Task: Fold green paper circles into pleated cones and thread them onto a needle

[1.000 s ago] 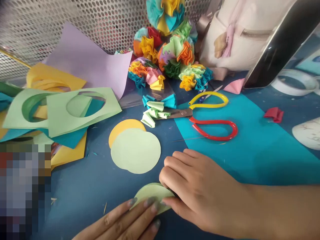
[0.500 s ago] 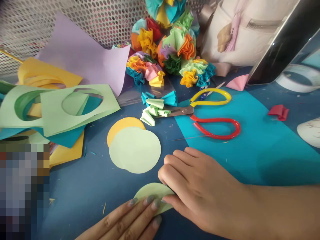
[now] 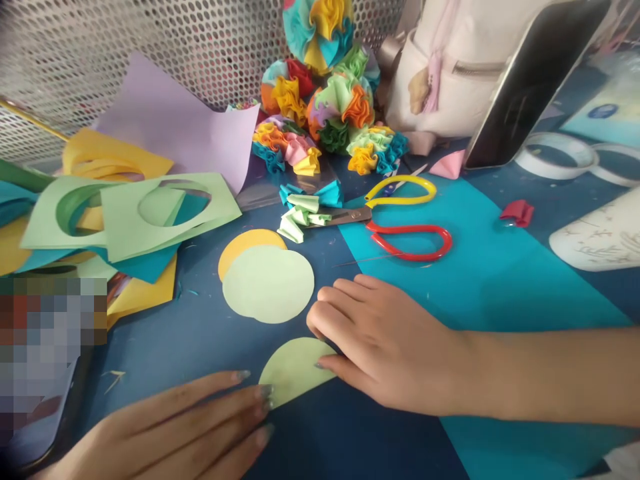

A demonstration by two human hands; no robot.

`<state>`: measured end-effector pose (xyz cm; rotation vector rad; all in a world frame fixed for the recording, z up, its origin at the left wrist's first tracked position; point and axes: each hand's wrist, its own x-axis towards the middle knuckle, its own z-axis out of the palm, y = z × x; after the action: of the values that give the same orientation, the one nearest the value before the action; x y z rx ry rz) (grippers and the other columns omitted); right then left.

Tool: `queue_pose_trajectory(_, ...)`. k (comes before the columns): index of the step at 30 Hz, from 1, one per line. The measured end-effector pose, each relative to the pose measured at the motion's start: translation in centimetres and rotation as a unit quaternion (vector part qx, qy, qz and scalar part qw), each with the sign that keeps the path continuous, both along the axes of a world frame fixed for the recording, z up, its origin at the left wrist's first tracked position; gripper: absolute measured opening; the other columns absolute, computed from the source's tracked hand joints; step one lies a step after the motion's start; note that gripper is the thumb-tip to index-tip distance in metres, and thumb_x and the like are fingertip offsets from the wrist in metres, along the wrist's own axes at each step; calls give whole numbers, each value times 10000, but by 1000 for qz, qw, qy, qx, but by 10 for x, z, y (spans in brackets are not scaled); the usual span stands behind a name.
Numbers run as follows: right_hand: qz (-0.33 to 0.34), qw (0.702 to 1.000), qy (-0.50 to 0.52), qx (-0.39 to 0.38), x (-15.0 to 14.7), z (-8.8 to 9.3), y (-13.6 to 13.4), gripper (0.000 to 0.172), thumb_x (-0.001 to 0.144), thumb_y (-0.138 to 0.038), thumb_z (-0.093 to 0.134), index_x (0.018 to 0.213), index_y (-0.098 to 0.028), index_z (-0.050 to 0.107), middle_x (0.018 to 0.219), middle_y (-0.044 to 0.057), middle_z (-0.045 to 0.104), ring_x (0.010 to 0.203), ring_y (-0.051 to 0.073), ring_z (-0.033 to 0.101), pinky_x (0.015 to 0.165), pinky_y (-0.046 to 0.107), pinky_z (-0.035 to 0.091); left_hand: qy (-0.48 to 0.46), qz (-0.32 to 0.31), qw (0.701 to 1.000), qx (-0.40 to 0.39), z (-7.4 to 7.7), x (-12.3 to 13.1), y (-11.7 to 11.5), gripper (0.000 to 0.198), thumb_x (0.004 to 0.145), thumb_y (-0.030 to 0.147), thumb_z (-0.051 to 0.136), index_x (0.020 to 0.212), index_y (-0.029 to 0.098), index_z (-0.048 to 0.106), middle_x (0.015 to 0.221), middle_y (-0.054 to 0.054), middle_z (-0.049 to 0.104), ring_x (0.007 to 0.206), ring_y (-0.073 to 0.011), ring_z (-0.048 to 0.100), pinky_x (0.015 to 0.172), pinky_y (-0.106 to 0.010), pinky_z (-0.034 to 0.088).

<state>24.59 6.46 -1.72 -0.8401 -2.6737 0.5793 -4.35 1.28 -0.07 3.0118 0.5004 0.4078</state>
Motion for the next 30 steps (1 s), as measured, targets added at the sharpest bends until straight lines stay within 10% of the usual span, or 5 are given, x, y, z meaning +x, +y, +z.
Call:
queue_pose_trajectory(7, -11, 999, 24, -23, -1, 0, 1, 137, 960, -266, 577, 935, -191, 466, 877, 10, 549, 771, 162, 460, 670, 305, 286, -11, 63, 998, -17, 3, 23, 3, 370, 1044, 384, 435, 1152, 162, 710, 1050, 31, 747, 1022, -136, 644, 1221, -255, 267)
queue_pose_trajectory(23, -26, 987, 99, -122, 5, 3, 6, 173, 912, -104, 549, 1058, -187, 509, 908, -3, 583, 822, 138, 519, 732, 287, 350, 65, 58, 996, 17, 9, 70, 15, 588, 1036, 556, 272, 1308, 152, 602, 1053, -19, 730, 894, -211, 638, 929, -378, 398)
queue_pose_trajectory(30, 3, 994, 73, -87, 6, 3, 5, 158, 961, -329, 604, 1017, -188, 561, 973, 15, 601, 870, 160, 503, 756, 312, 339, -73, 148, 986, -28, 12, 52, 14, 109, 982, 240, 542, 1016, 143, 581, 900, -53, 663, 796, -195, 601, 798, -357, 425)
